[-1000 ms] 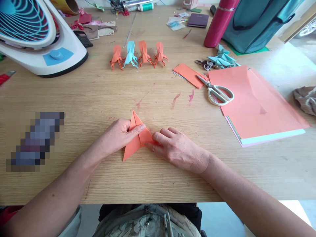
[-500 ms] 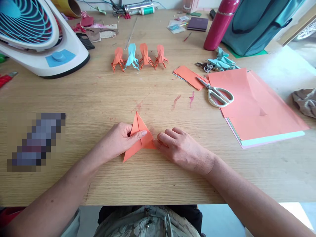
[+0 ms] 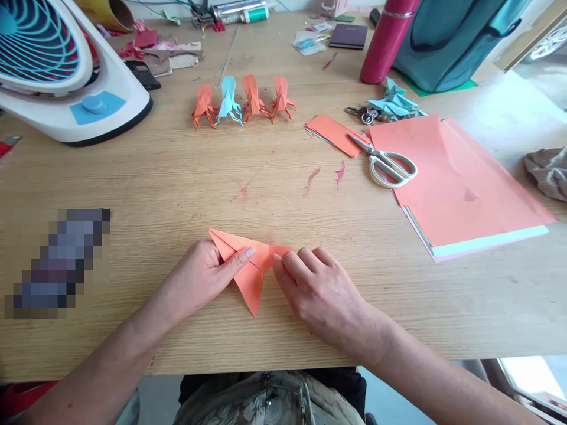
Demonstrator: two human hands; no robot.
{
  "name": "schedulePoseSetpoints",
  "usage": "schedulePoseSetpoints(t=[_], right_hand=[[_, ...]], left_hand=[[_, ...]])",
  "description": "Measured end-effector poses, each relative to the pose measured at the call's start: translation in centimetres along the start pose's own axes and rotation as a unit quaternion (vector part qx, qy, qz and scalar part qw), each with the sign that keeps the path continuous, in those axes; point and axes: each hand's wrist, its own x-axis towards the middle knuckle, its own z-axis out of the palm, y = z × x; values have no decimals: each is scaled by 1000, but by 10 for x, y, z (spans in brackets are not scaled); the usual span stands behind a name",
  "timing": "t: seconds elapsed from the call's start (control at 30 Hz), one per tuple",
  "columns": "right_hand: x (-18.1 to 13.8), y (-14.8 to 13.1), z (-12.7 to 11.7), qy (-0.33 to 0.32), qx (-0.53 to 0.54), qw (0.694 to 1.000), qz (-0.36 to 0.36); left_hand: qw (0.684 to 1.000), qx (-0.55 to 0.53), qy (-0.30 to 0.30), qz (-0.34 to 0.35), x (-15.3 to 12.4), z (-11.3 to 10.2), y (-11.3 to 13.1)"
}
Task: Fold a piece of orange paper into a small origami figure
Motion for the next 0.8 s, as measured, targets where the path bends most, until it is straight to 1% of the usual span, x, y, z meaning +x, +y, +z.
schedulePoseSetpoints(t=[0.13,0.33,0.47,0.57,0.8], right_hand=[[6,-2,3,-14,-12,1000,13],[9,0,3,-45,-19,999,16],[7,-3,3,-44,-16,999,8],[6,-3,3,-45,-12,999,-6],[5,-2,1,-20,5,999,-33]], left_hand=[[999,-31,-17,8,-1,0,2],[999,-43,-29,-5,-2,-1,8],[999,-46,-29,0,-2,-1,8],[998,-56,-29,20,-1,-1,7],[997,-58,-27,36,-1,-2,7]])
